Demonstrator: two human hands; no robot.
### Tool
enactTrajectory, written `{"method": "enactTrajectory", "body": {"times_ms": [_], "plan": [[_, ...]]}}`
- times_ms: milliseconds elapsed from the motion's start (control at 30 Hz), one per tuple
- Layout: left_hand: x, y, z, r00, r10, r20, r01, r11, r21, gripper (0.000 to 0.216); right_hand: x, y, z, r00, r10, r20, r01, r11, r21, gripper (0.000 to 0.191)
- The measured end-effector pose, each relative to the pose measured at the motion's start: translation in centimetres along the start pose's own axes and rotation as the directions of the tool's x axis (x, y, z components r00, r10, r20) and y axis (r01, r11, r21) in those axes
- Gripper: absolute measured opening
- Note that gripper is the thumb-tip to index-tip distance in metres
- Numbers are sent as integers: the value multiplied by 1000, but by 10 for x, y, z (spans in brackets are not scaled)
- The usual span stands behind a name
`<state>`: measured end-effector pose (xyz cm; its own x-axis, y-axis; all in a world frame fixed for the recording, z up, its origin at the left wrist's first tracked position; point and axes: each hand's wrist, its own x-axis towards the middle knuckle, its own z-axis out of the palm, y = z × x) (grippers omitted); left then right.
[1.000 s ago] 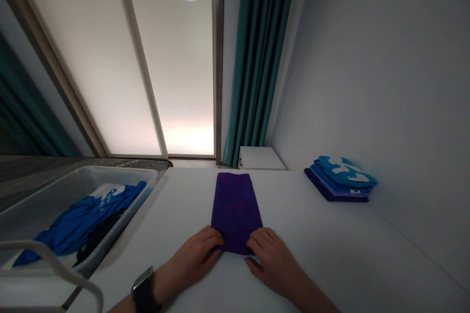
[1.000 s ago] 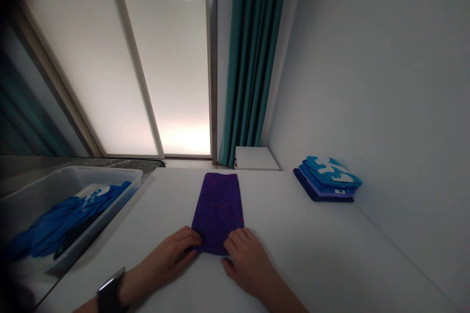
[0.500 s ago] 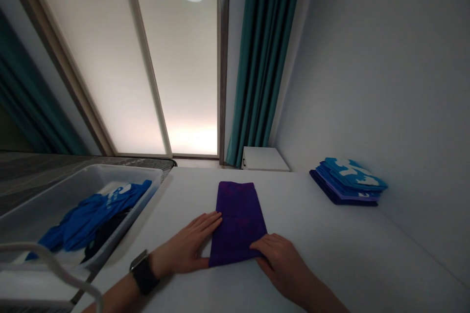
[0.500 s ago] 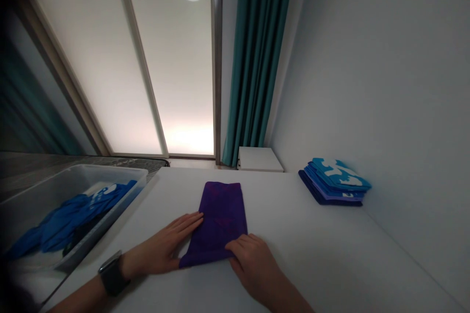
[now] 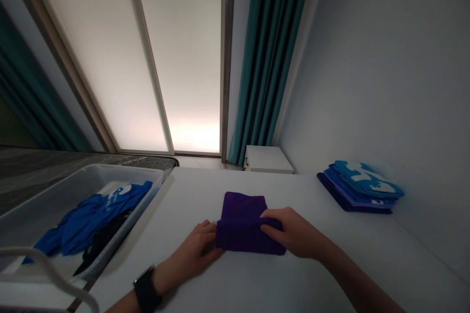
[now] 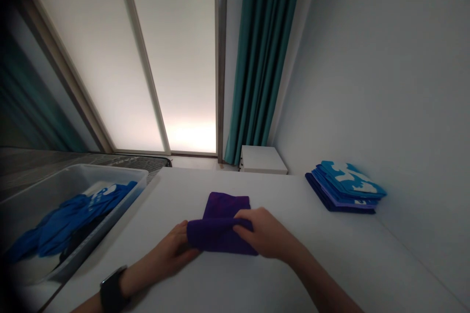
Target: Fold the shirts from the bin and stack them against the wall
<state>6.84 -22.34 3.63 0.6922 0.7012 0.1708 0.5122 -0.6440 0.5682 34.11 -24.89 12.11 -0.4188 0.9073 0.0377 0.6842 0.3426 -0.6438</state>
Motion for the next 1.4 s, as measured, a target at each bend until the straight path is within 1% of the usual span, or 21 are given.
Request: {"method": "enactTrajectory", "body": {"times_ms": [67,133,167,200,267,333,400,500,600,667,733,800,867,900,967,1033,1133,1200,1267,1333,1400], "plan": [[6,-3,2,992,-124,-16,123,990,-69,13,19,10,-10,1000,21,12,-21,1000,18,18],[11,-7,6,964,-264,-26,256,951,-172,13,40,26,-15,998,66,13,-66,998,-3,22],[13,-8,9,951,-308,-21,295,928,-228,12,52,36,-15,997,77,-15,-78,997,-23,23],[15,-10,11,942,-334,-19,316,908,-276,13,63,47,-13,996,84,-15,-85,996,-37,22],[18,-12,16,932,-361,-29,334,888,-316,23,83,68,-4,994,111,22,-109,992,-56,21],[19,-14,20,921,-385,-65,355,895,-272,32,99,86,8,988,150,32,-146,983,-108,18],[19,-13,23,911,-403,-87,380,902,-203,30,109,100,19,985,173,23,-169,978,-123,18],[16,-9,24,904,-421,-76,410,904,-124,17,114,112,31,982,190,3,-189,976,-112,23],[12,-5,23,906,-419,-60,412,905,-105,10,115,116,36,982,188,-11,-188,978,-93,26],[12,-6,18,910,-414,-37,403,900,-166,12,114,117,37,984,178,-14,-178,981,-82,27],[17,-14,9,911,-413,-12,396,879,-265,19,115,117,37,985,170,-12,-171,983,-73,27],[28,-27,-3,909,-415,-22,388,867,-314,29,115,117,38,986,169,-9,-169,984,-63,27],[47,-41,-15,915,-389,-110,360,907,-219,35,115,118,38,985,171,-6,-171,984,-53,27],[58,-48,-20,921,-366,-136,343,924,-169,35,115,119,38,985,172,-3,-172,984,-49,28],[79,-59,-23,943,-317,-106,303,945,-126,34,115,121,39,985,173,-4,-173,984,-34,28],[98,-66,-21,960,-267,-84,258,960,-105,35,115,123,40,985,175,-14,-175,985,0,28],[114,-71,-10,964,-250,-94,247,968,-33,36,115,125,42,984,175,-25,-173,983,60,27],[117,-74,-3,958,-254,-130,255,967,-10,35,115,125,42,985,169,-33,-165,982,93,25],[116,-78,1,952,-252,-171,252,967,-25,34,115,127,39,981,187,-49,-178,973,146,23],[114,-81,4,946,-253,-203,247,967,-55,35,113,130,36,972,228,-52,-214,957,194,22],[113,-82,5,938,-264,-223,253,964,-79,36,111,134,31,960,280,-16,-270,940,209,21]]}}
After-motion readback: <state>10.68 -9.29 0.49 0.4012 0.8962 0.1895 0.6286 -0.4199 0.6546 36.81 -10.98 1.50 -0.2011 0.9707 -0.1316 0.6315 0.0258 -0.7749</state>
